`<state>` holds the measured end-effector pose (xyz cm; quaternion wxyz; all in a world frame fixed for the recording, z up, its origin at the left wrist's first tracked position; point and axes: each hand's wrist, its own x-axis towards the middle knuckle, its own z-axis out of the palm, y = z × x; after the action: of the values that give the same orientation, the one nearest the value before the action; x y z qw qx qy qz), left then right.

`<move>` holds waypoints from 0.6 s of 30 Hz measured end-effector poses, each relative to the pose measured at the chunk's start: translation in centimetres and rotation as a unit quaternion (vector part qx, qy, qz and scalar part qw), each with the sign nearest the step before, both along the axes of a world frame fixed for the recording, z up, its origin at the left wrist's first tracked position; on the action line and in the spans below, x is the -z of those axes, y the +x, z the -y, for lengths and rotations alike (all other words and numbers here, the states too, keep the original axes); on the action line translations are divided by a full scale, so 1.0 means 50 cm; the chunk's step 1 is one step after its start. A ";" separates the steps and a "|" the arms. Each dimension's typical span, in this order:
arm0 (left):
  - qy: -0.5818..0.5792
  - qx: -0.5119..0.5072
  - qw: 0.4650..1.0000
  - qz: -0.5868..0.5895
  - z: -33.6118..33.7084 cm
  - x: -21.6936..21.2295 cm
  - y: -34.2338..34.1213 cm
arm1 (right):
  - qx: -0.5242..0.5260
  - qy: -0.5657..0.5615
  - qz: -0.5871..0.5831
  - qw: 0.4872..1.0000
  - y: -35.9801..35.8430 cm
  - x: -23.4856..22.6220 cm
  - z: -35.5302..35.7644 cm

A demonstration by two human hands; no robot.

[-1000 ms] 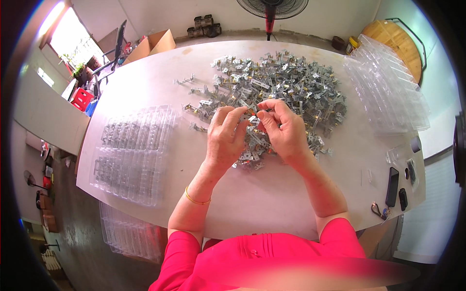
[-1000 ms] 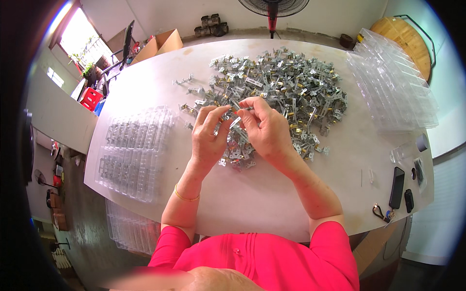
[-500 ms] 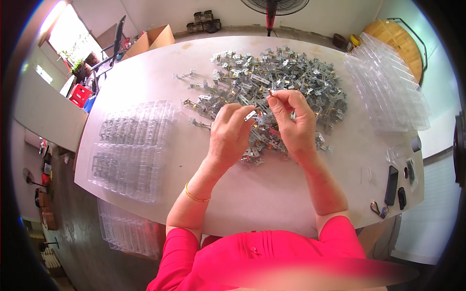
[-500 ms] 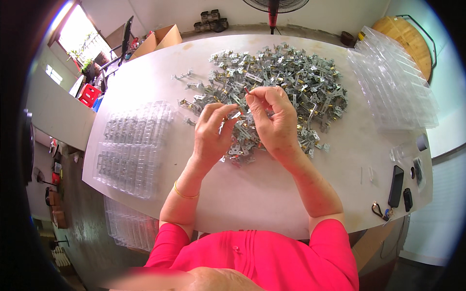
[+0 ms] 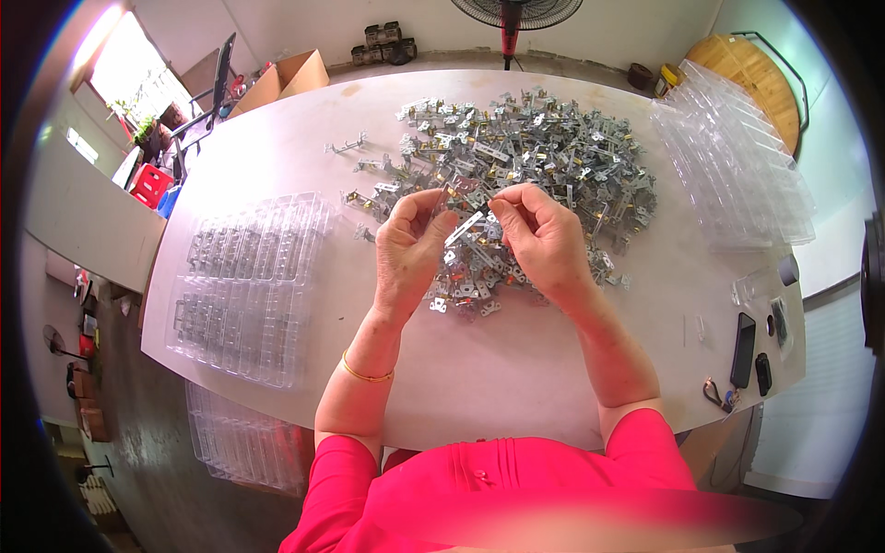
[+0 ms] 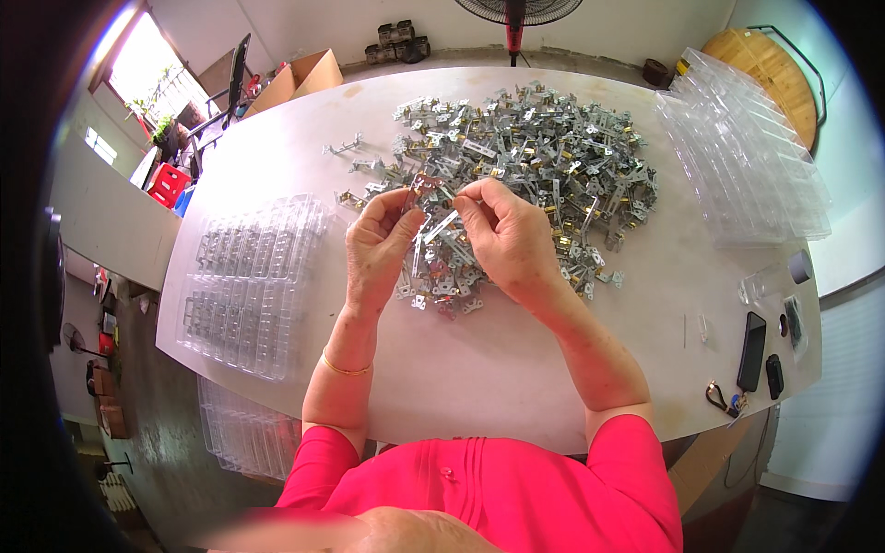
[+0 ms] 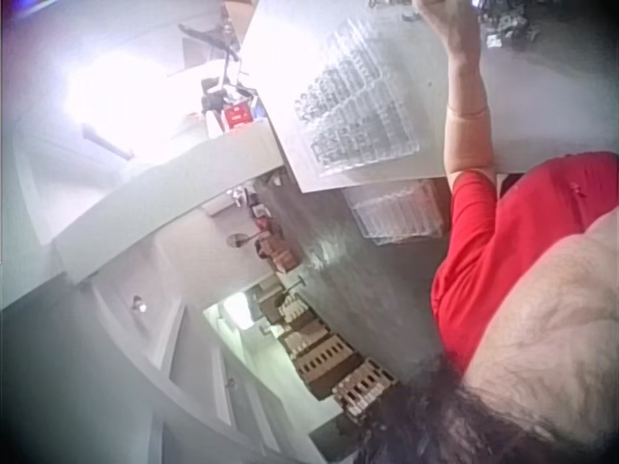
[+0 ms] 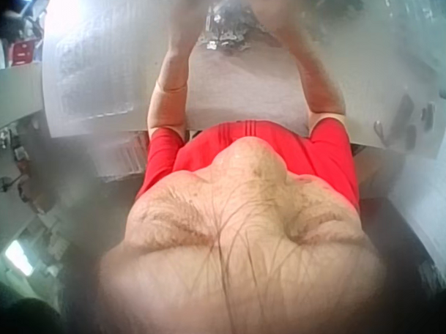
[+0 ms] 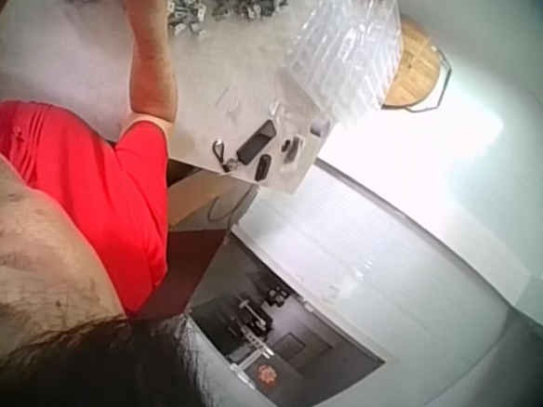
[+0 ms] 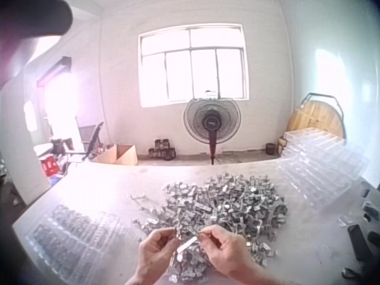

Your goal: Assembling small metal hinge components and placing them into organized plastic trays.

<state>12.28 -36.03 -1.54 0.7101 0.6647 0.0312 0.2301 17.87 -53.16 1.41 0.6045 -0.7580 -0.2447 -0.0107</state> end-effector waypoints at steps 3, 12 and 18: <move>0.010 -0.003 1.000 0.001 0.000 0.001 0.001 | 0.002 -0.003 0.012 1.000 0.001 0.003 -0.001; 0.179 -0.055 0.981 0.043 -0.003 0.007 0.001 | 0.012 -0.037 0.027 0.999 0.002 -0.001 0.002; 0.253 -0.099 0.960 0.073 0.005 -0.010 -0.004 | 0.010 -0.028 0.019 0.999 0.002 -0.001 0.003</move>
<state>12.07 -36.29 -1.04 0.4927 0.7977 -0.0143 0.3474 17.96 -53.29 1.46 0.5780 -0.7767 -0.2492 -0.0241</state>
